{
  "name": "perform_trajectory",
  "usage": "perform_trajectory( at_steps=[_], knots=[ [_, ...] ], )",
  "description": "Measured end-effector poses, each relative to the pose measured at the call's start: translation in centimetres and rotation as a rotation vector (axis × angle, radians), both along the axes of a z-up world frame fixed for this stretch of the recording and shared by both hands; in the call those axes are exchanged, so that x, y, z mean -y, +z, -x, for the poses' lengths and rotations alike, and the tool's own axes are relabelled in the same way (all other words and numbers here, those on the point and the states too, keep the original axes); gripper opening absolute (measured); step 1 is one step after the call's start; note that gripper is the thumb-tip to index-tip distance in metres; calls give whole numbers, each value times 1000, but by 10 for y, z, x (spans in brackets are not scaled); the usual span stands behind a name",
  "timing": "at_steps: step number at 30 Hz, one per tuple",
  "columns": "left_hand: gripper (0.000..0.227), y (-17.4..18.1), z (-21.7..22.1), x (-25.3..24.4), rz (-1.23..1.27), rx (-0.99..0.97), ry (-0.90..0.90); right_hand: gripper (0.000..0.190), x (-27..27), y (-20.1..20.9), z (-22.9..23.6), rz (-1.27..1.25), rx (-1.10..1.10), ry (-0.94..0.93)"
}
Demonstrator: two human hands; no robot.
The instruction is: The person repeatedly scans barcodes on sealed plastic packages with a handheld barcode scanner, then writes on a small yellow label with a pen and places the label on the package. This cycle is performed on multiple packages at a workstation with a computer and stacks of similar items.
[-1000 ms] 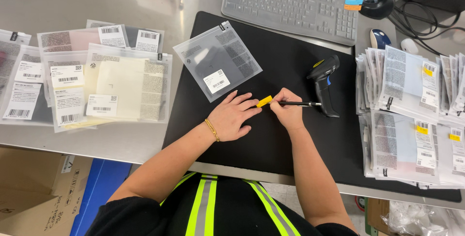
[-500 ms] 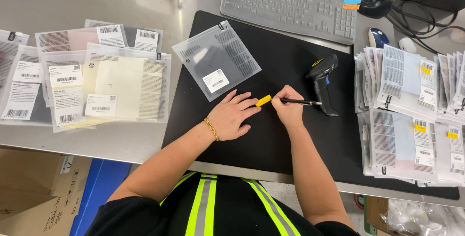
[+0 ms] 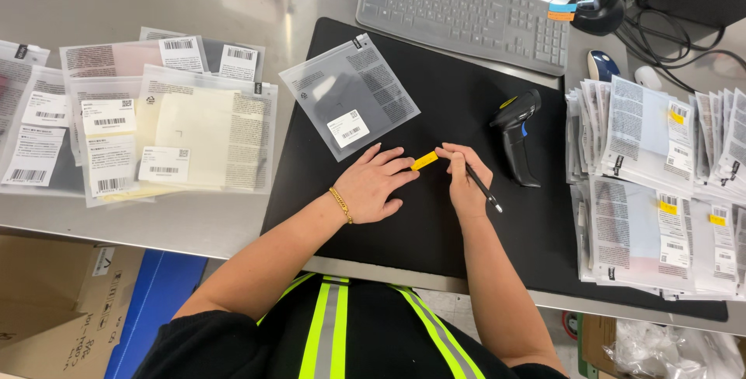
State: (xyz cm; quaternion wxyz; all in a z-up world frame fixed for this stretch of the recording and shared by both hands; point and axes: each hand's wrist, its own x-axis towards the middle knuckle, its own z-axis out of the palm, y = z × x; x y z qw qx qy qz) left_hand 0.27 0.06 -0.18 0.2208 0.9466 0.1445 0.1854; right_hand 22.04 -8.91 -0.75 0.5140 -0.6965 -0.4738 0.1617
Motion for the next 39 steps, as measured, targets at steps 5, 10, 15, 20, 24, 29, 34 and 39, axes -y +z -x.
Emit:
perform_trajectory(
  at_steps=[5,10,15,20,24,29,34,39],
  knots=[
    [58,-3,0,-1,-12,26,0,19,-6,0,4,-81,-66,52],
    [46,-4,-23,-12,206,16,99,17,-16,-6,4,29,72,-1],
    [68,-6,-58,-28,289,220,52,23,-11,-7,11,-15,169,23],
    [73,-10,-53,-29,314,129,-26,28,5,23,17,-217,9,140],
    [66,-4,-29,-1,8,227,19,33,-35,46,26,-372,-419,233],
    [56,3,2,41,-150,168,203,32,-123,14,66,10,-378,291],
    [54,-9,-2,7,-407,-197,628,28,-144,-21,73,31,-210,234],
    [62,-19,-17,-7,-352,-315,656,21,-151,-28,43,-123,274,112]
  ],
)
